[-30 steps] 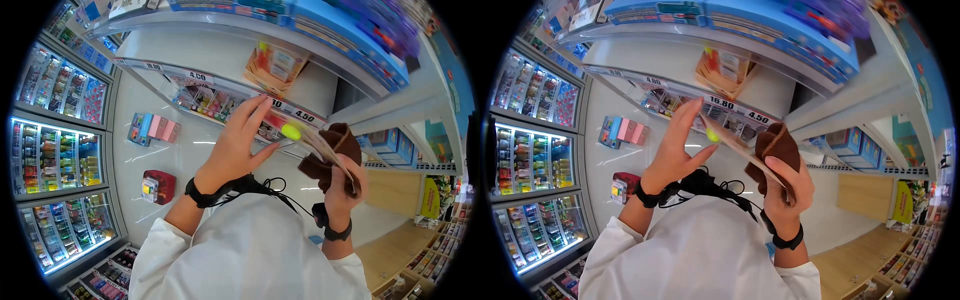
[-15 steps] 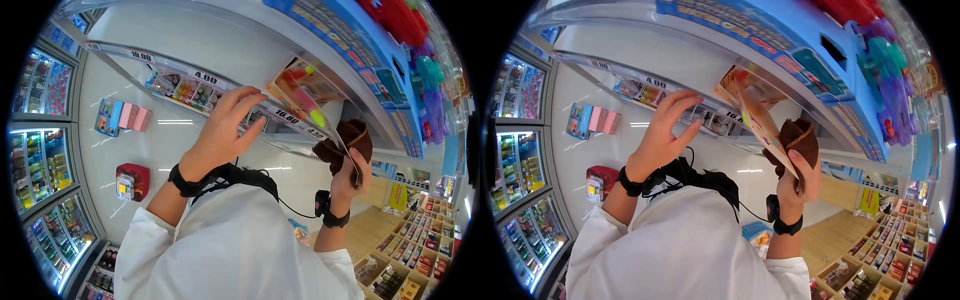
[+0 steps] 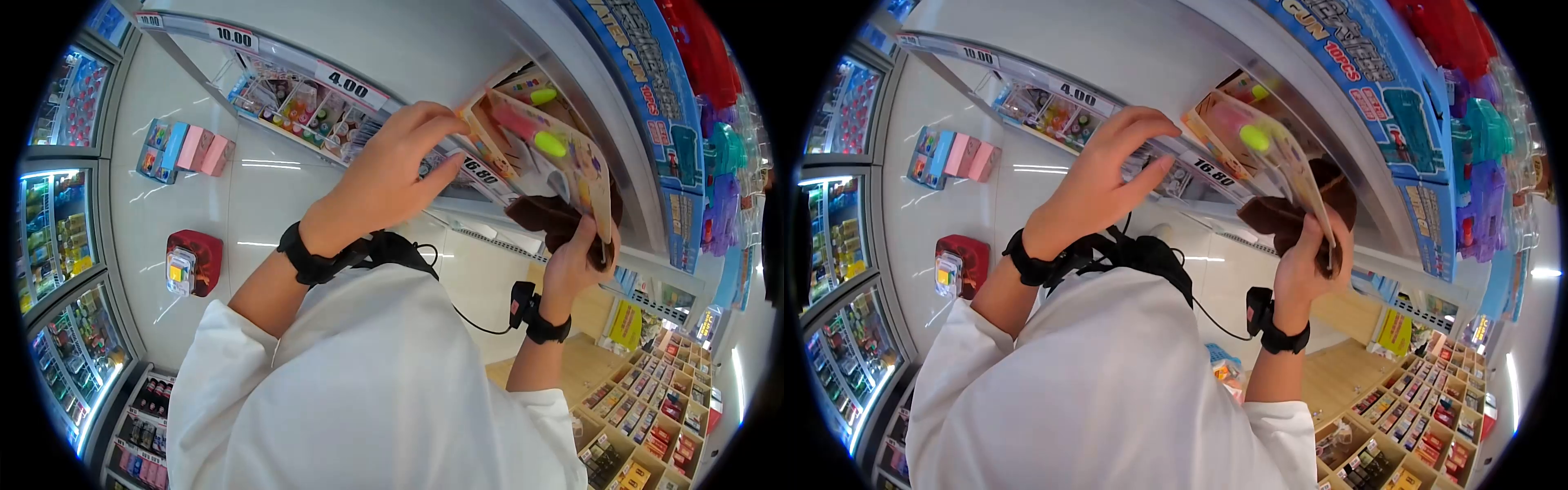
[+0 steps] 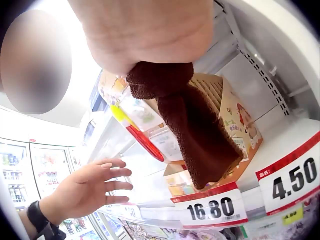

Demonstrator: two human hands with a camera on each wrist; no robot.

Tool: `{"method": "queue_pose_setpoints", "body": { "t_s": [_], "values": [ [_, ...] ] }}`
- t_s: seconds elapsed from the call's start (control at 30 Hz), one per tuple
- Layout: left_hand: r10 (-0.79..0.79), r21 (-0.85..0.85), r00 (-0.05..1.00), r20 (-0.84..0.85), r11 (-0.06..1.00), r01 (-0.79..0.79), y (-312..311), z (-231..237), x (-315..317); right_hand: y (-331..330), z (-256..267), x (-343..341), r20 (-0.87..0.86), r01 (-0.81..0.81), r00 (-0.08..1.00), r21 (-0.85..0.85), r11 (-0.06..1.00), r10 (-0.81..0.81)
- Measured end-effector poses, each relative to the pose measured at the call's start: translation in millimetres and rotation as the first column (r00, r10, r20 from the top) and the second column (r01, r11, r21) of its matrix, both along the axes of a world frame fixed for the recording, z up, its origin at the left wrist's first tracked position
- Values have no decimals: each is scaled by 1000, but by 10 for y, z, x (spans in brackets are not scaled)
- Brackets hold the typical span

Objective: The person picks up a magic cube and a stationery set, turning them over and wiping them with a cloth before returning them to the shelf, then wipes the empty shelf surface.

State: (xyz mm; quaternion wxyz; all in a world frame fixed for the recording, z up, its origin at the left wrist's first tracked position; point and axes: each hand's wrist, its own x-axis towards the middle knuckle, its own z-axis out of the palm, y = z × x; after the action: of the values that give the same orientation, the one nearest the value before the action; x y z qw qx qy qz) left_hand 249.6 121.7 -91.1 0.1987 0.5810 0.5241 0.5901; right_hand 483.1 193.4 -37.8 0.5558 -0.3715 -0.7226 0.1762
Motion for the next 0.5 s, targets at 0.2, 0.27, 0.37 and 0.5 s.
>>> {"method": "queue_pose_setpoints", "body": {
  "t_s": [0.2, 0.27, 0.37, 0.5],
  "values": [
    [64, 65, 998, -18, 996, -63, 73, -24, -41, 121, 57, 83, 30, -25, 999, 21, 999, 25],
    [43, 48, 997, -62, 998, -40, 93, 10, -71, 126, 116, 92, 36, -36, 999, 2, 999, 36],
    [32, 59, 999, -23, 998, -31, 193, 11, -47, 136, 162, 100, 117, 9, 993, -38, 999, -4],
    [-3, 102, 1000, -24, 995, 5, 358, 71, -46, 132, 215, 71, 82, -20, 996, -117, 993, 29]
  ]
}}
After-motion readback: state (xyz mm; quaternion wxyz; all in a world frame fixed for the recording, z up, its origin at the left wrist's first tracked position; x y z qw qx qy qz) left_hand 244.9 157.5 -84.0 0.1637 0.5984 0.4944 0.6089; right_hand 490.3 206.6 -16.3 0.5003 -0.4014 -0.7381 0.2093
